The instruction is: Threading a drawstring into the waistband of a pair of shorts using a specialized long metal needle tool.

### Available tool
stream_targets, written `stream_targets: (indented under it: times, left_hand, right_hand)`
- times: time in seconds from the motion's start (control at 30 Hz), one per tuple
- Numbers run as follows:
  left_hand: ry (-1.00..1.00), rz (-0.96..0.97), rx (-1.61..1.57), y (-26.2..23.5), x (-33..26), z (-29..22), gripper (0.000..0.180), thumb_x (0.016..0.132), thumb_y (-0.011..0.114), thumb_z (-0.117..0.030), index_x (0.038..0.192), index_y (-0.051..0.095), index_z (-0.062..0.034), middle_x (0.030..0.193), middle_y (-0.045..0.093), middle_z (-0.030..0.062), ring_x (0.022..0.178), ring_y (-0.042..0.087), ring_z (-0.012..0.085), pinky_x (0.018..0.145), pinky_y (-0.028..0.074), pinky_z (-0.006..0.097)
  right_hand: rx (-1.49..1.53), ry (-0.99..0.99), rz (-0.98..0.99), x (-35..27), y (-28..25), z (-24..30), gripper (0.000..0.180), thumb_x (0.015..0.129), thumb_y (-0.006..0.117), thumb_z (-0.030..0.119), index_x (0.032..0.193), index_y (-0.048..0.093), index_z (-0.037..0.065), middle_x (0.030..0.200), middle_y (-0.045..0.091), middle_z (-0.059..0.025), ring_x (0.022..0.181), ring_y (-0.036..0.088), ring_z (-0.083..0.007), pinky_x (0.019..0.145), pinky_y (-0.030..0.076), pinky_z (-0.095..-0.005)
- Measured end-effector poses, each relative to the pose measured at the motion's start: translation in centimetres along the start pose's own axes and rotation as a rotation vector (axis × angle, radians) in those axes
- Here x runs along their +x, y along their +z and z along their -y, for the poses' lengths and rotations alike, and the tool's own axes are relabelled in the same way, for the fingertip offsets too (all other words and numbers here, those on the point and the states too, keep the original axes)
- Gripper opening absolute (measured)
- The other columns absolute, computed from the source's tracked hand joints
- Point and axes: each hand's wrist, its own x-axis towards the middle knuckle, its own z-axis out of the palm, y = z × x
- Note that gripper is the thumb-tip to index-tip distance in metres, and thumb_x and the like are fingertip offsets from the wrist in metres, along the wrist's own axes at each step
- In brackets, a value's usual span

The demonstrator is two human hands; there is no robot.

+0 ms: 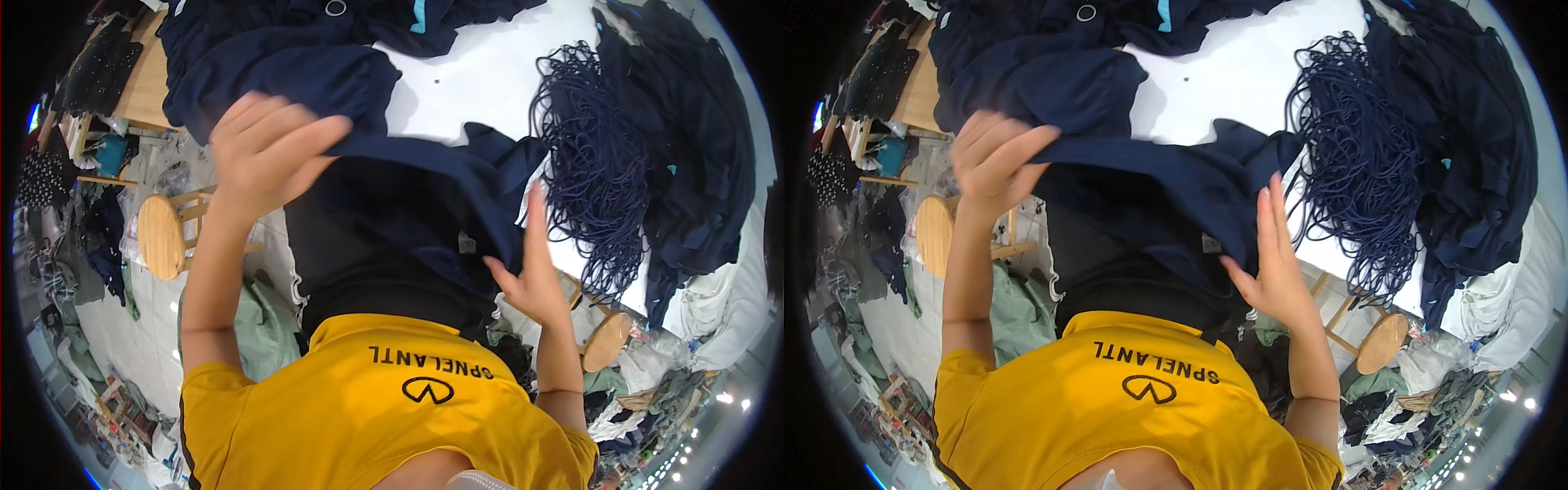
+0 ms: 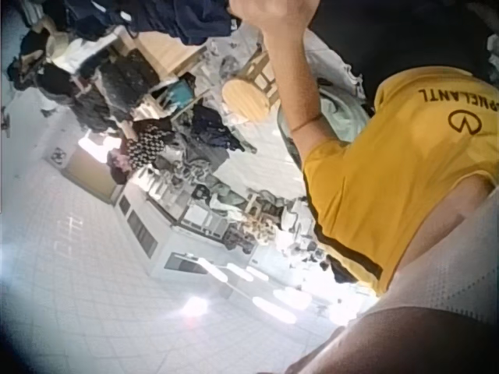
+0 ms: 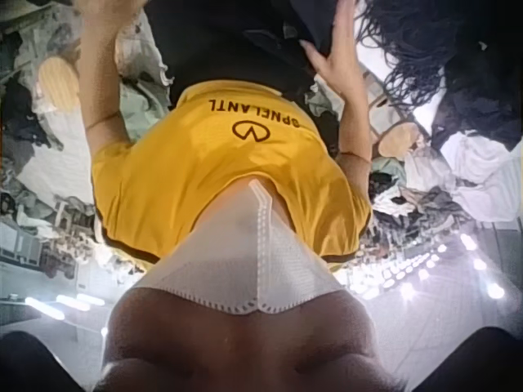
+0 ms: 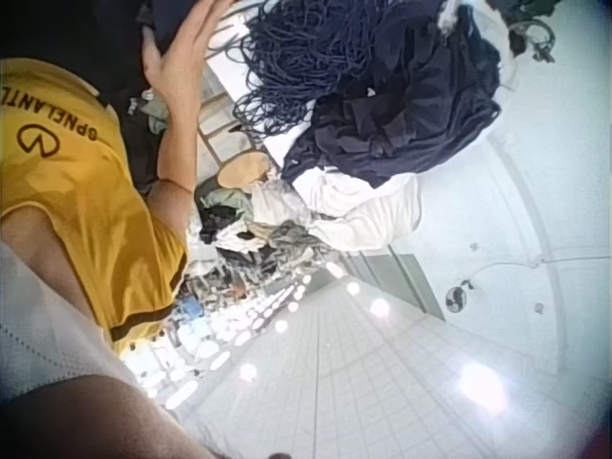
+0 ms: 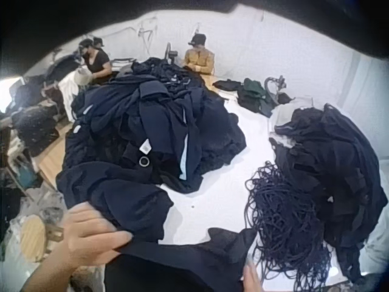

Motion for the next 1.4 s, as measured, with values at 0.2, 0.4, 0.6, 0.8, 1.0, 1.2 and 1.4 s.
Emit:
stream_targets:
  times: [0.2, 0.4, 0.6, 0.8, 1.0, 1.2, 1.4]
  left_hand:
    - [0.161, -0.364, -0.164, 7.8, 6.4, -5.8, 0.02, 0.057, 0.072, -0.024, 0.077, 0.068, -0.0189, 0.076, 0.059, -0.0069, 0.067, 0.049, 0.0141, 0.067, 0.035, 0.029]
    - [-0.356, -0.004, -0.67, 12.6, 3.1, -8.2, 0.046, 0.059, 0.069, 0.008, 0.101, 0.069, -0.0109, 0.096, 0.065, 0.006, 0.076, 0.06, 0.0228, 0.066, 0.049, 0.028]
    - [-0.641, 0.903, -1.692, 10.9, 0.3, -7.7, 0.026, 0.083, 0.072, -0.02, 0.098, 0.07, 0.001, 0.08, 0.069, 0.0023, 0.067, 0.058, 0.0094, 0.065, 0.046, 0.024]
    - [-0.505, 0.889, -1.496, 10.6, 1.5, -8.9, 0.027, 0.081, 0.073, -0.021, 0.096, 0.068, 0.0011, 0.08, 0.069, 0.0095, 0.067, 0.062, 0.0164, 0.066, 0.048, 0.027]
    - [-0.424, 0.688, -1.115, 10.5, 1.1, -11.8, 0.021, 0.078, 0.071, -0.022, 0.085, 0.067, -0.0025, 0.072, 0.063, 0.0172, 0.062, 0.061, 0.0321, 0.057, 0.046, 0.036]
    - [-0.269, 0.074, -0.478, 7.0, 1.5, -7.9, 0.017, 0.069, 0.074, -0.007, 0.085, 0.069, -0.0083, 0.072, 0.066, 0.007, 0.057, 0.062, 0.0203, 0.052, 0.047, 0.028]
    - [0.146, -0.049, -0.041, 1.9, 4.4, -0.2, 0.034, 0.056, 0.067, -0.002, 0.089, 0.072, -0.0076, 0.068, 0.06, 0.0039, 0.052, 0.054, 0.017, 0.048, 0.043, 0.028]
  right_hand:
    - [-0.185, -0.251, -0.381, 3.7, -4.9, 6.5, 0.061, 0.066, 0.079, 0.003, 0.124, 0.058, 0.004, 0.103, 0.068, -0.0152, 0.094, 0.067, -0.0272, 0.086, 0.051, -0.0313]
    - [-0.106, 0.1, -0.469, 0.7, -9.3, 6.0, 0.018, 0.067, 0.077, -0.004, 0.075, 0.061, 0.0, 0.067, 0.057, -0.0041, 0.06, 0.052, -0.0098, 0.056, 0.039, -0.0204]
    - [-0.062, 0.117, -0.289, -0.3, -10.4, 2.9, 0.025, 0.067, 0.066, -0.006, 0.067, 0.042, 0.003, 0.068, 0.047, -0.004, 0.062, 0.043, -0.0118, 0.055, 0.033, -0.0237]
    - [0.227, 0.069, -0.232, 1.0, -7.6, 2.9, 0.024, 0.068, 0.054, -0.012, 0.071, 0.037, 0.003, 0.104, 0.059, -0.016, 0.099, 0.061, -0.0228, 0.085, 0.048, -0.0306]
    - [0.314, 0.02, -0.036, 2.6, -4.8, 4.5, 0.076, 0.063, 0.078, 0.001, 0.131, 0.044, 0.006, 0.142, 0.034, -0.0179, 0.119, 0.052, -0.0307, 0.087, 0.051, -0.0349]
    - [-0.066, 0.02, -0.202, 2.1, -3.2, -1.4, 0.101, 0.061, 0.058, -0.019, 0.149, 0.014, 0.007, 0.154, 0.006, -0.0219, 0.133, 0.035, -0.0402, 0.101, 0.045, -0.0388]
    - [0.041, 0.203, -0.141, -3.2, -1.0, -4.5, 0.106, 0.069, 0.065, -0.008, 0.149, -0.004, 0.003, 0.155, 0.01, -0.0219, 0.14, 0.024, -0.0365, 0.113, 0.021, -0.0407]
